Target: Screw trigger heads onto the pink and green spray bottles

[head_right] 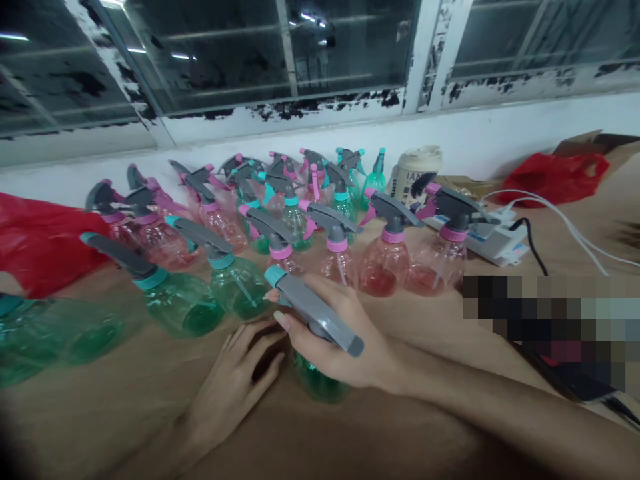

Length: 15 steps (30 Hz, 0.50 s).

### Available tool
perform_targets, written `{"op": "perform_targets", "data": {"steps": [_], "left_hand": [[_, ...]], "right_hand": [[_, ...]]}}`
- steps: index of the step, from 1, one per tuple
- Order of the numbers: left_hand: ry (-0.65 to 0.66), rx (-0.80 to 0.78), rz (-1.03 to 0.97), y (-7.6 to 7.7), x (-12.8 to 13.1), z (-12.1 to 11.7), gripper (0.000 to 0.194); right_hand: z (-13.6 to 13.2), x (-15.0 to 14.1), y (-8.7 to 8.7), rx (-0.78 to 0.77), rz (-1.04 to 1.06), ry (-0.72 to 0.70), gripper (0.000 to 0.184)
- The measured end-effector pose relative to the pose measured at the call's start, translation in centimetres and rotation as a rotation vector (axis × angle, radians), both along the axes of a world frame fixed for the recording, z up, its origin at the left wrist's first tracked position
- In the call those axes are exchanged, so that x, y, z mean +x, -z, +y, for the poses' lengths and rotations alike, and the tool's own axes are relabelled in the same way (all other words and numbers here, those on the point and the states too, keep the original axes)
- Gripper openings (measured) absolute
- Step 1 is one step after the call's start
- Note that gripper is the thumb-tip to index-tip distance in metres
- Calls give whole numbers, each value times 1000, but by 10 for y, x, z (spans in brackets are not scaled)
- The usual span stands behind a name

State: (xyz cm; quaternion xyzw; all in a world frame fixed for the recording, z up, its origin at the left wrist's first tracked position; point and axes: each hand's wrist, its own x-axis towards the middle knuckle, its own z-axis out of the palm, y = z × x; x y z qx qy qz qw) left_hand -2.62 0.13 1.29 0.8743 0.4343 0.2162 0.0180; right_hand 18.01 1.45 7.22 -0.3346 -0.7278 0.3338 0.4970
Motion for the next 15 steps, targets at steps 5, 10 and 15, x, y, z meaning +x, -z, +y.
{"op": "perform_targets", "data": {"steps": [5, 10, 15], "left_hand": [[6, 34, 52, 0, 1, -1, 30], [3, 50, 67, -1, 2, -1, 30], [-2, 36, 85, -3, 2, -1, 30]], "right_hand": [[-1, 1, 1, 9, 1, -3, 16], [-1, 1, 1, 30, -1, 4, 17], [-1, 0, 3, 7, 27, 1, 21]]}}
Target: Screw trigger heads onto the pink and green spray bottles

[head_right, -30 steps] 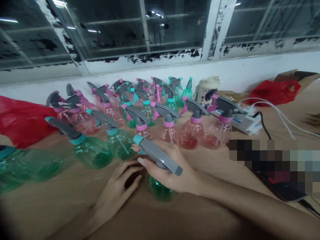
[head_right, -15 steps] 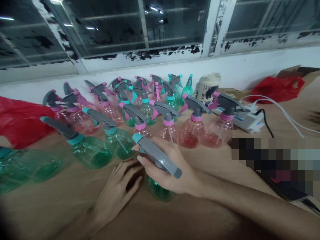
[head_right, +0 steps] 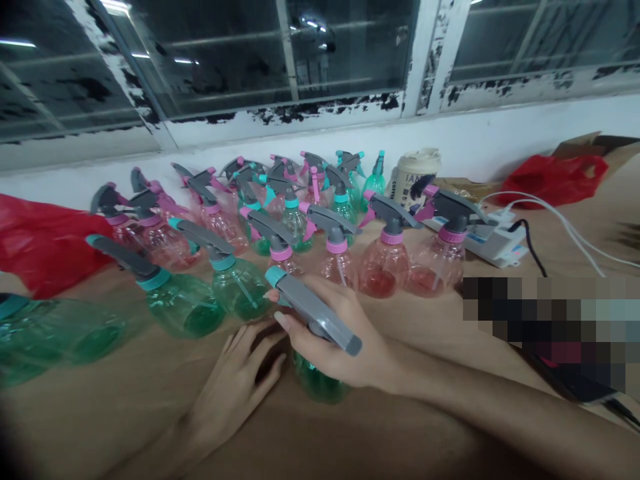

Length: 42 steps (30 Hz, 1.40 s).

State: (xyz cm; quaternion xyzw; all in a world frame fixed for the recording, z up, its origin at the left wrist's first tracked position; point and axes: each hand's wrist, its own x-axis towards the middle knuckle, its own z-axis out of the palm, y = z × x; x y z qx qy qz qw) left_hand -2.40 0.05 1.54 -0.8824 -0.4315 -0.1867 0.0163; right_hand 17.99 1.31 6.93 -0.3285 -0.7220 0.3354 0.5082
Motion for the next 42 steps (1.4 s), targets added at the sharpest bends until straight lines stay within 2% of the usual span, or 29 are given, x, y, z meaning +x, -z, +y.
{"op": "perform_targets", "data": {"steps": [16, 21, 27, 30, 34, 42], "left_hand": [[-9, 2, 50, 2, -1, 0, 28], [-14, -56, 70, 2, -1, 1, 29], [-5, -69, 64, 1, -2, 1, 31], [-5, -60, 68, 2, -2, 1, 33], [5, -58, 62, 2, -2, 1, 35], [10, -47, 61, 4, -3, 1, 30]], "right_hand": [[0, 1, -5, 38, -48, 35, 18], [-3, 2, -12, 35, -87, 66, 15], [-8, 6, -19, 27, -126, 34, 14], [-10, 8, -18, 42, -138, 45, 16], [-7, 8, -14, -25, -131, -21, 13], [-4, 5, -8, -26, -70, -31, 23]]}}
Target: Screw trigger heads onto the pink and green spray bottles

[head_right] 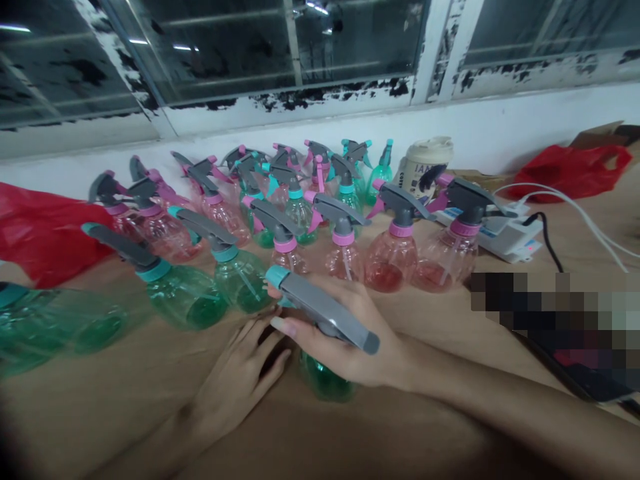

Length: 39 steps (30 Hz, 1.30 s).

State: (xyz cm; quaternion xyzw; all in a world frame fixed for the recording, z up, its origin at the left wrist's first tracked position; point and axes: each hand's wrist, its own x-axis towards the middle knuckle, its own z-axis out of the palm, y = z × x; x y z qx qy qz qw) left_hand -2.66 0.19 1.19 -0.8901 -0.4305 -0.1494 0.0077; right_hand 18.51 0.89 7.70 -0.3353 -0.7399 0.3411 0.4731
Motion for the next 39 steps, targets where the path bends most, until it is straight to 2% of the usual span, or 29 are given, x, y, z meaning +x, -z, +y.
{"op": "perform_targets", "data": {"steps": [7, 13, 21, 30, 36, 39], "left_hand": [[13, 7, -15, -2, 0, -1, 29], [8, -8, -4, -1, 0, 0, 29], [14, -16, -11, -3, 1, 0, 31], [28, -3, -3, 0, -1, 0, 36], [21, 29, 19, 2, -1, 0, 33], [21, 37, 14, 2, 0, 0, 32]], "right_hand": [[0, 2, -3, 19, -70, 23, 11], [-3, 2, -3, -29, 10, -50, 24], [-4, 2, -6, -36, -48, -32, 15], [-2, 2, -3, -22, -13, -5, 9], [2, 0, -4, -11, -15, -12, 21], [0, 0, -3, 5, -29, 3, 21]]}}
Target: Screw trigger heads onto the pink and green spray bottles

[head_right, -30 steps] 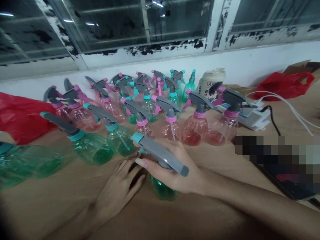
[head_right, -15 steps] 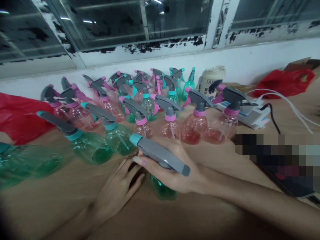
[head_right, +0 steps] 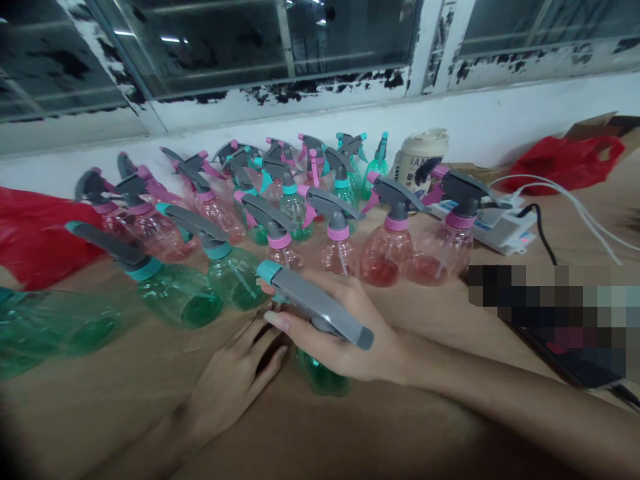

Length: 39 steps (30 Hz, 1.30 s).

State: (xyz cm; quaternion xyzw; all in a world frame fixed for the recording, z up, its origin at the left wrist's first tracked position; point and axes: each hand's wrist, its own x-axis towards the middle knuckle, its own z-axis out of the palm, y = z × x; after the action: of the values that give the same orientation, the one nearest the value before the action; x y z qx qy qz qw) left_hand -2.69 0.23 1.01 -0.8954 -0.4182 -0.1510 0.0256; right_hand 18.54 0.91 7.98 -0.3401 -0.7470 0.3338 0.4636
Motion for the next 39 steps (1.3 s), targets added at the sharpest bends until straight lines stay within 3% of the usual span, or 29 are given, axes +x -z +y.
{"op": "perform_targets", "data": {"steps": [7, 19, 39], "left_hand": [[-1, -10, 4, 0, 0, 0, 29], [33, 30, 6, -1, 0, 1, 29], [46, -11, 25, -5, 0, 2, 35]], "right_hand": [[-1, 1, 1, 83, -67, 64, 8], [-1, 1, 3, -12, 23, -48, 17], [0, -1, -7, 63, -1, 4, 12]]}}
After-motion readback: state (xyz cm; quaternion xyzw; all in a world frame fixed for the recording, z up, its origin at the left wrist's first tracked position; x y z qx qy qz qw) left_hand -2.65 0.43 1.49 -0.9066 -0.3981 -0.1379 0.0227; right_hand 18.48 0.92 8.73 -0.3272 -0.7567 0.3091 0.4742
